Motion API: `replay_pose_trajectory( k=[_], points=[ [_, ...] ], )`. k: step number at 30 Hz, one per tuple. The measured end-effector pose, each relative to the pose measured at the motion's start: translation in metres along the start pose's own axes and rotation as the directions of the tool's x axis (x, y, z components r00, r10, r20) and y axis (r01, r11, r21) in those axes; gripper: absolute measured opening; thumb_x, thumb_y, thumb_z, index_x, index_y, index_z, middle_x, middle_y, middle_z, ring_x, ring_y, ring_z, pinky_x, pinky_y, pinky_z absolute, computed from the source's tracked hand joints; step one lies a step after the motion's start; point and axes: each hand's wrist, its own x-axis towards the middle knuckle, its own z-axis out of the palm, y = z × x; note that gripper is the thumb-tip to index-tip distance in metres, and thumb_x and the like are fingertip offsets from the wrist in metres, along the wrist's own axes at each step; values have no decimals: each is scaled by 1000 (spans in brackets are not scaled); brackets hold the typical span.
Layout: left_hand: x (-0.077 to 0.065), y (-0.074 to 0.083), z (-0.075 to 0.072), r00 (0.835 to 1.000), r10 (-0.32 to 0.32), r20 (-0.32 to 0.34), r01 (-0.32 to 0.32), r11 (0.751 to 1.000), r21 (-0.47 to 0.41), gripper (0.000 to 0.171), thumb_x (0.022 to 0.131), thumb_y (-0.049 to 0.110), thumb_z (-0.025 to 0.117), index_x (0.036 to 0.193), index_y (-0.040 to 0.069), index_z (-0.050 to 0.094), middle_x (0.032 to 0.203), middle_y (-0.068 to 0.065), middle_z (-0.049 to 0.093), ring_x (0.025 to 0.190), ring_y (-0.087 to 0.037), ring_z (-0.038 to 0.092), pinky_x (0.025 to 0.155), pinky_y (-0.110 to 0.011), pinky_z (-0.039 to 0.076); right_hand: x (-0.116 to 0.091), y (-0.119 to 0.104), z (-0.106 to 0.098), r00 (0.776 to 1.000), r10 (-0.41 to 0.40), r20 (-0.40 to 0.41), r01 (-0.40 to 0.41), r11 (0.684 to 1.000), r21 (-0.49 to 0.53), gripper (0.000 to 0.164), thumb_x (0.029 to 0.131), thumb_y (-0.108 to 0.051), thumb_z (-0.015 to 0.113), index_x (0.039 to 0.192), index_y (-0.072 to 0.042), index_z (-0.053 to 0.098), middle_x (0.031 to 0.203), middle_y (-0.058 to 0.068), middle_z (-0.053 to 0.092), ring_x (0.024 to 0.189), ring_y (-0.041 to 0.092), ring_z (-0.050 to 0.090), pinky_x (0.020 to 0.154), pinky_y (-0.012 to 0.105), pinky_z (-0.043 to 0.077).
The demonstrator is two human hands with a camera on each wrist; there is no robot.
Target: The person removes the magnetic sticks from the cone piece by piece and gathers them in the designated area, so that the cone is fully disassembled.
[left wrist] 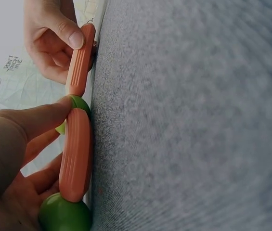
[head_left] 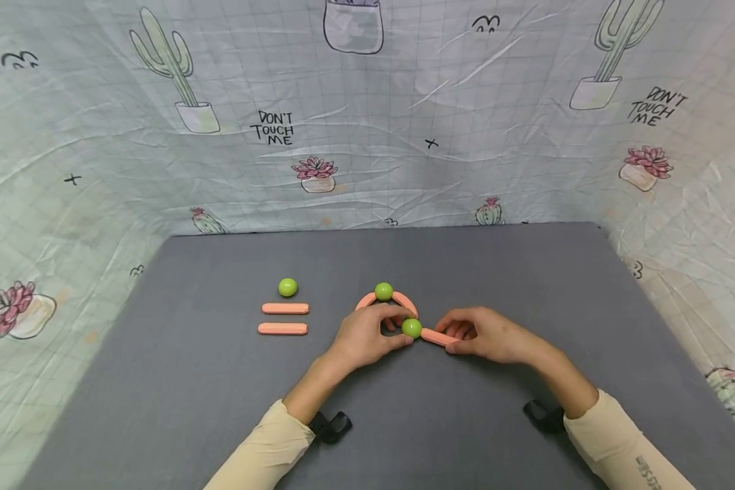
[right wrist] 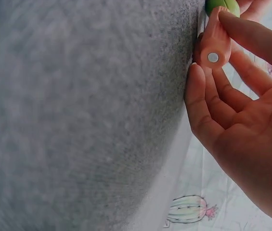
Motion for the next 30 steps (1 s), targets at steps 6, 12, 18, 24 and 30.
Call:
replay_pose_trajectory(
  k=[6,12,18,24,30],
  points=[
    [1,-1,1,1000,6,-8,-6,1000,-16,33,86,32,87,118,32,77,93,7,75,85,-7,69,70,-24,51,-2,5,-5,1000,-22,17,21,999,41,25,96,-22,77,121,-20,75,108,1,76,88,13,69,79,26,56],
    [2,-1,0,1000,12,2,-12,999,-30,32,88,31,86,118,31,77,95,7,76,87,-9,70,70,-25,51,-2,7,-7,999,-40,21,39,998,47,27,98,-23,75,125,-19,75,113,2,78,92,13,71,80,26,56],
    [1,-2,-1,1000,13,1,-13,1000,-28,32,88,30,86,119,30,77,96,7,76,87,-9,70,70,-25,51,0,7,-7,999,-43,17,43,999,28,29,98,-22,74,127,-19,75,120,4,77,95,12,73,81,27,58],
    [1,-1,-2,1000,2,6,-2,1000,-12,34,87,30,87,119,32,77,95,8,76,87,-7,69,71,-26,51,-2,9,-11,998,-52,30,50,997,50,29,99,-22,73,127,-19,75,123,4,77,100,16,73,85,27,58],
    [2,-3,0,1000,-9,5,9,1000,-14,33,87,31,86,119,33,77,93,9,76,86,-5,69,71,-26,51,-7,16,-16,1000,-21,-2,21,999,33,31,99,-25,73,129,-19,74,124,4,76,102,14,71,84,26,56]
  ],
)
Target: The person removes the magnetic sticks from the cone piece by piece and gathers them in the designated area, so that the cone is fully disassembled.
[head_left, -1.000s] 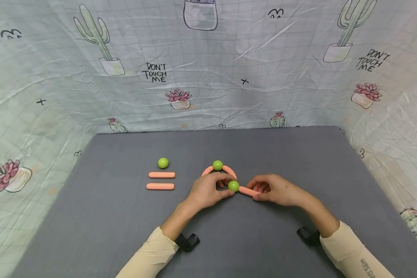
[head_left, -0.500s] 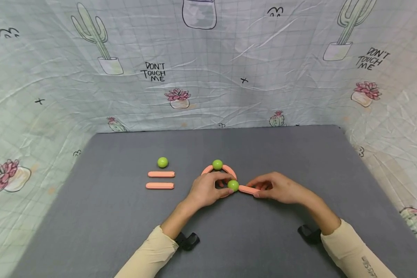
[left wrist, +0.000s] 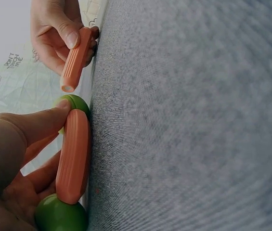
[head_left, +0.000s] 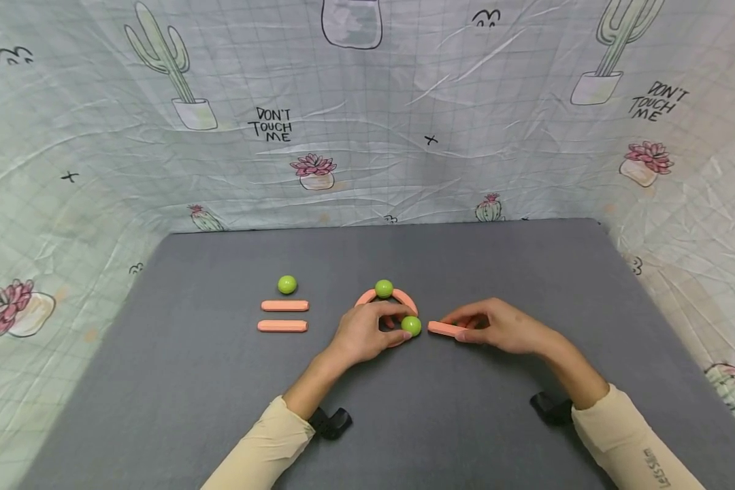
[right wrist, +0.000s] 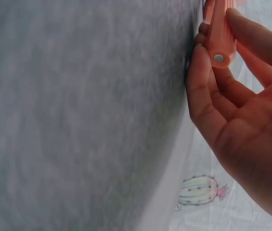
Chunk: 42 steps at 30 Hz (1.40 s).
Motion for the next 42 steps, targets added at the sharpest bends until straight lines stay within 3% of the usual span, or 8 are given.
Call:
replay_pose_trajectory(
  k=[6,25,34,42],
  points=[
    [1,0,0,1000,-5,6,5,1000,-17,33,87,31,86,119,33,77,95,9,77,87,-5,70,71,-25,51,-1,3,-7,996,56,-70,-59,998,-32,31,97,-25,76,127,-19,75,121,3,77,100,13,69,81,26,55],
    [-2,-2,-2,1000,-16,0,16,1000,-15,34,86,32,87,118,34,77,94,11,76,89,-5,70,73,-27,50,-3,20,-32,967,95,-236,-126,985,-119,26,96,-20,77,121,-15,78,117,6,77,99,16,66,81,24,51],
    [-2,-3,-1,1000,-16,-2,16,1000,-2,34,86,33,87,117,35,77,92,11,75,88,-4,69,71,-26,49,-3,30,-44,961,102,-256,-142,980,-142,28,97,-21,75,124,-11,76,121,11,76,108,23,68,84,24,51],
    [-2,-2,-2,1000,-12,5,12,1000,-9,33,87,32,87,118,34,76,95,10,75,89,-5,69,73,-26,50,-4,37,-55,957,141,-255,-184,971,-154,30,98,-21,74,127,-11,75,126,13,75,116,31,67,91,34,52]
  ],
)
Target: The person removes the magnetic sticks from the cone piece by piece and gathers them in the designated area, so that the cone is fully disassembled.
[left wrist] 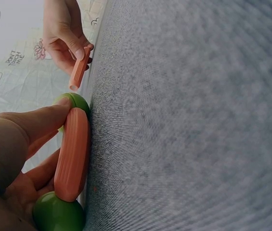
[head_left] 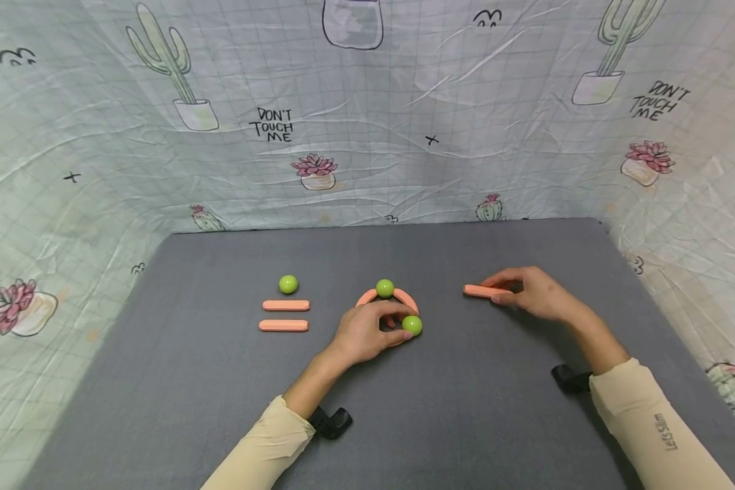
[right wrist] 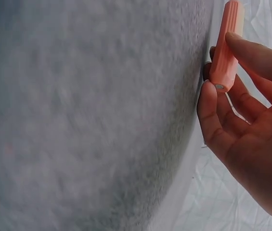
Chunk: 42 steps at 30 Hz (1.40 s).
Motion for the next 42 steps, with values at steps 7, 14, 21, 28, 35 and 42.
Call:
replay_pose_trajectory(
  k=[7,14,21,28,35,42],
  points=[
    [1,-1,1,1000,1,2,-1,1000,1,34,87,32,86,120,35,76,97,11,75,90,-5,69,73,-27,50,5,3,-11,999,40,20,-40,999,-22,31,99,-22,74,128,-12,74,131,16,72,119,34,65,94,43,51],
    [1,-2,1,1000,6,0,-6,1000,0,35,87,32,86,120,35,76,97,10,76,90,-4,69,73,-26,50,13,9,-19,995,88,47,-86,995,-50,33,98,-23,74,127,-7,74,132,21,70,122,39,63,95,50,49],
    [1,-2,2,1000,9,-2,-9,1000,0,36,87,33,86,121,35,76,96,10,76,89,-4,69,72,-26,50,16,17,-23,997,74,19,-73,995,-70,31,99,-21,73,127,-6,74,131,22,70,119,38,63,93,45,50],
    [0,-1,2,1000,11,0,-11,1000,4,36,87,33,86,122,35,76,96,11,76,89,-4,69,71,-25,49,20,21,-24,998,64,19,-62,994,-88,29,98,-19,74,125,-9,75,128,19,70,112,32,62,86,37,47],
    [0,0,0,1000,14,11,-13,1000,-6,36,88,32,85,122,35,76,99,11,76,90,-4,69,72,-25,49,17,20,-25,997,75,17,-74,996,-45,45,97,-22,76,137,-4,66,136,23,66,122,39,62,96,50,48],
    [0,0,-4,999,36,39,-36,999,-6,34,87,29,86,120,30,77,99,9,76,92,-8,70,75,-25,51,12,13,-23,996,87,-36,-88,996,-5,51,98,-27,75,140,-2,63,143,25,61,128,43,57,98,54,48]
  ],
)
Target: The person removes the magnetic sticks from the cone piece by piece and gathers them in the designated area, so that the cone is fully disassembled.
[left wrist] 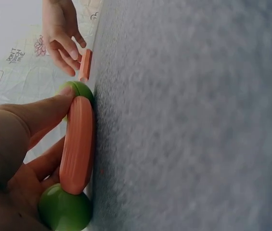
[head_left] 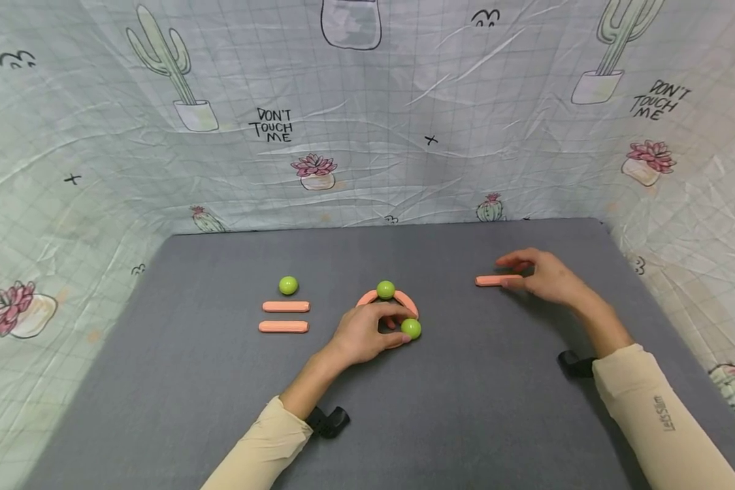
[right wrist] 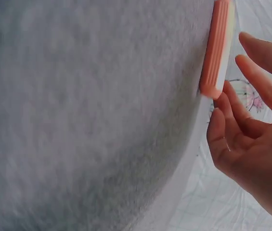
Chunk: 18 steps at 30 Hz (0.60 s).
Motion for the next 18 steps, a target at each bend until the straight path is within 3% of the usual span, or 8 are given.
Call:
replay_pose_trajectory(
  k=[6,10,14,18],
  points=[
    [0,-2,-3,1000,14,13,-14,1000,-14,29,85,27,89,112,25,77,100,8,76,95,-8,70,84,-26,55,-3,-12,9,999,11,-45,-9,999,34,49,99,-31,74,138,-3,64,137,23,65,119,37,62,82,34,52],
    [-1,-3,-6,997,74,-23,-73,995,69,28,81,29,91,107,26,80,99,11,78,93,-8,71,91,-34,47,-4,-21,16,998,19,-59,-16,999,48,47,98,-35,74,135,-7,67,132,19,68,112,31,64,80,30,52],
    [-4,-3,-11,994,103,-44,-94,981,168,29,80,34,91,107,30,82,98,15,80,91,-12,65,85,-37,36,-3,-29,24,997,-47,-68,52,996,72,36,99,-26,74,128,-5,71,119,17,74,100,22,67,79,27,54],
    [-7,-1,-16,997,65,-28,-58,979,197,30,80,35,91,109,34,82,99,13,78,88,-13,61,77,-31,41,-2,-37,34,990,-128,-64,133,988,80,26,100,-15,72,122,-2,73,108,14,75,93,14,66,79,25,54]
  ],
)
